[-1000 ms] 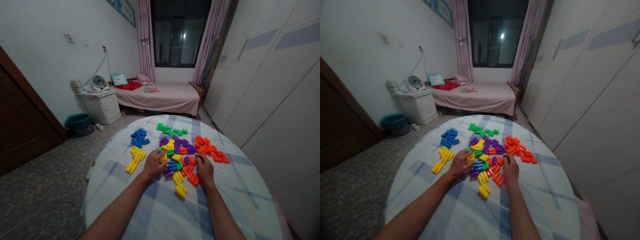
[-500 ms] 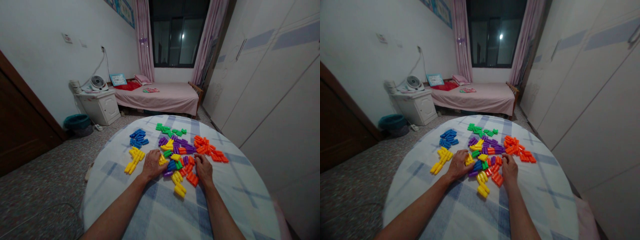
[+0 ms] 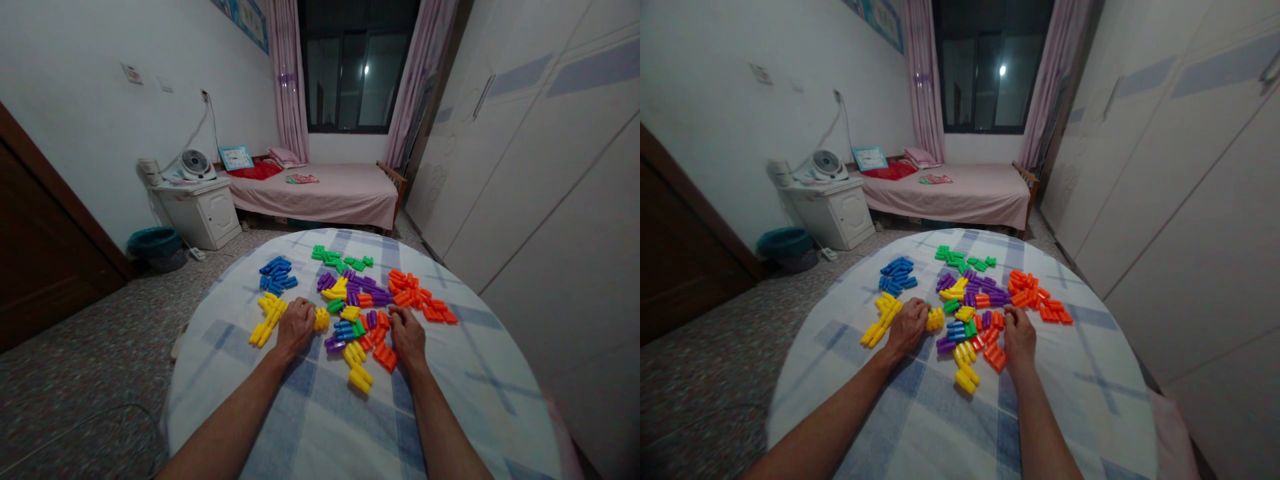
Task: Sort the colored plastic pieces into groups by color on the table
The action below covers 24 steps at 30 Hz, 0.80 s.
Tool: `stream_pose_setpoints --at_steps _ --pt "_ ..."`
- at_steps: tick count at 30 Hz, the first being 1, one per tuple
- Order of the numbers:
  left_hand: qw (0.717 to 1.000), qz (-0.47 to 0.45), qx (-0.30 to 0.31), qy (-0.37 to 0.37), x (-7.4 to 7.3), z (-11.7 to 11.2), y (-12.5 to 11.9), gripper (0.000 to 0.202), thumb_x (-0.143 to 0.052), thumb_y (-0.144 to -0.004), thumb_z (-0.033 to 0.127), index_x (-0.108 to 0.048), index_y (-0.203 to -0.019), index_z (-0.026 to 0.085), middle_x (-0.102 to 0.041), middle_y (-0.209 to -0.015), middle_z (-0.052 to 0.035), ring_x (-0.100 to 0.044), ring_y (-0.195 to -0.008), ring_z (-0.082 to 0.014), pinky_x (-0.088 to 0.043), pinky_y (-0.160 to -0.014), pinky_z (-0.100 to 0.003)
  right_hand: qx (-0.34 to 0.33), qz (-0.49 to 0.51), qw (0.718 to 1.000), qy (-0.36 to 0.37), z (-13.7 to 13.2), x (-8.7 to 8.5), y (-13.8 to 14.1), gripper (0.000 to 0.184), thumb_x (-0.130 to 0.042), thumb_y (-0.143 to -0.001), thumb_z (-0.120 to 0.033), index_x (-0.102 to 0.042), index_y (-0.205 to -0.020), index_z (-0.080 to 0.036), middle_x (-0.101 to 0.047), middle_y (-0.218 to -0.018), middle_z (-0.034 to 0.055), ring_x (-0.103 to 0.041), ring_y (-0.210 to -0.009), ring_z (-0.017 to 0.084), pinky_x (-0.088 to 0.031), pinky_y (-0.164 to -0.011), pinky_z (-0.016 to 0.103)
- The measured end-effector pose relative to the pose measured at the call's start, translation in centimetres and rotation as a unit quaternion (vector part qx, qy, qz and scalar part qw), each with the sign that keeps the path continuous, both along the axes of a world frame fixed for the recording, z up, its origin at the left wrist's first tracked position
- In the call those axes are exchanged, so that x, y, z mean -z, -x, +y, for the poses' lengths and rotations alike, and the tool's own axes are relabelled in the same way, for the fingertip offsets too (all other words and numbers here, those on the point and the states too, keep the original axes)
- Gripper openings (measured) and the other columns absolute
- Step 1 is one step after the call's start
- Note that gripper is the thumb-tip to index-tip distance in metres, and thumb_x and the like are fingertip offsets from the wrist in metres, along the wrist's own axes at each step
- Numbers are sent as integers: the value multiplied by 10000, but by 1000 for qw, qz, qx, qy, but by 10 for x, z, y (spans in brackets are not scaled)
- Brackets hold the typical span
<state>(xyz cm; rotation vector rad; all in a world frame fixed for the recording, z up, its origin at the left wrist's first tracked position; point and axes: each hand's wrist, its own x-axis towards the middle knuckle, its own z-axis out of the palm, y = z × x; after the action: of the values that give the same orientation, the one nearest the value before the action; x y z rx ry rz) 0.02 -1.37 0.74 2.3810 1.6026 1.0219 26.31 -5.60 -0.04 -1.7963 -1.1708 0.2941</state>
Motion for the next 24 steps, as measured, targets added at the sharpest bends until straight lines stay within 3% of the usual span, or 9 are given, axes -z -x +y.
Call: stream_pose_setpoints --at_steps 5,9,11,13,18,20,24 --pt "999 -50 -2 10 6 5 3 334 -345 -895 239 -628 -1053 157 -568 -1171 -102 -524 -1090 -210 -419 -968 -377 2 2 1000 8 1 0 0 392 -371 -758 -366 -652 -967 -191 -681 -945 66 -613 -858 205 -438 -803 331" --pt "998 -51 -32 -24 1 1 1 295 -381 -900 292 -627 -1008 168 -581 -1022 -89 -556 -985 -200 -449 -902 -368 1 6 1000 9 1 -1 0 400 -370 -751 -371 -649 -967 -184 -679 -950 72 -612 -857 206 -436 -804 334" --pt "999 -29 -10 -9 -1 -2 -1 309 -355 -917 302 -640 -901 184 -588 -910 -62 -572 -880 -176 -468 -841 -336 1 7 1000 10 1 -1 0 401 -369 -749 -375 -648 -965 -185 -678 -948 71 -611 -857 206 -437 -798 331" --pt "1000 -5 14 -2 0 -3 -2 337 -334 -927 308 -647 -876 193 -599 -934 -60 -571 -892 -173 -467 -844 -330 3 9 1000 13 0 -2 1 398 -371 -747 -376 -648 -962 -187 -678 -947 69 -609 -859 205 -436 -799 327" --pt "999 22 20 -29 8 0 -4 340 -384 -912 344 -627 -1079 175 -542 -1223 -109 -487 -1138 -229 -393 -995 -401 2 7 1000 15 0 -3 0 394 -375 -750 -374 -649 -966 -190 -678 -944 65 -608 -864 202 -435 -800 319" --pt "999 24 25 -31 8 -1 -4 352 -404 -904 364 -609 -1125 182 -545 -1221 -110 -488 -1137 -232 -395 -991 -411 0 4 1000 13 0 -3 1 391 -376 -753 -375 -649 -965 -191 -678 -944 64 -608 -858 201 -436 -795 318" --pt "994 54 93 -9 3 -7 -6 367 -445 -885 396 -573 -1185 229 -567 -1208 -85 -489 -1136 -228 -408 -964 -414 5 1 1000 13 -1 -4 2 393 -373 -753 -370 -651 -962 -187 -681 -937 68 -613 -852 207 -437 -785 323"
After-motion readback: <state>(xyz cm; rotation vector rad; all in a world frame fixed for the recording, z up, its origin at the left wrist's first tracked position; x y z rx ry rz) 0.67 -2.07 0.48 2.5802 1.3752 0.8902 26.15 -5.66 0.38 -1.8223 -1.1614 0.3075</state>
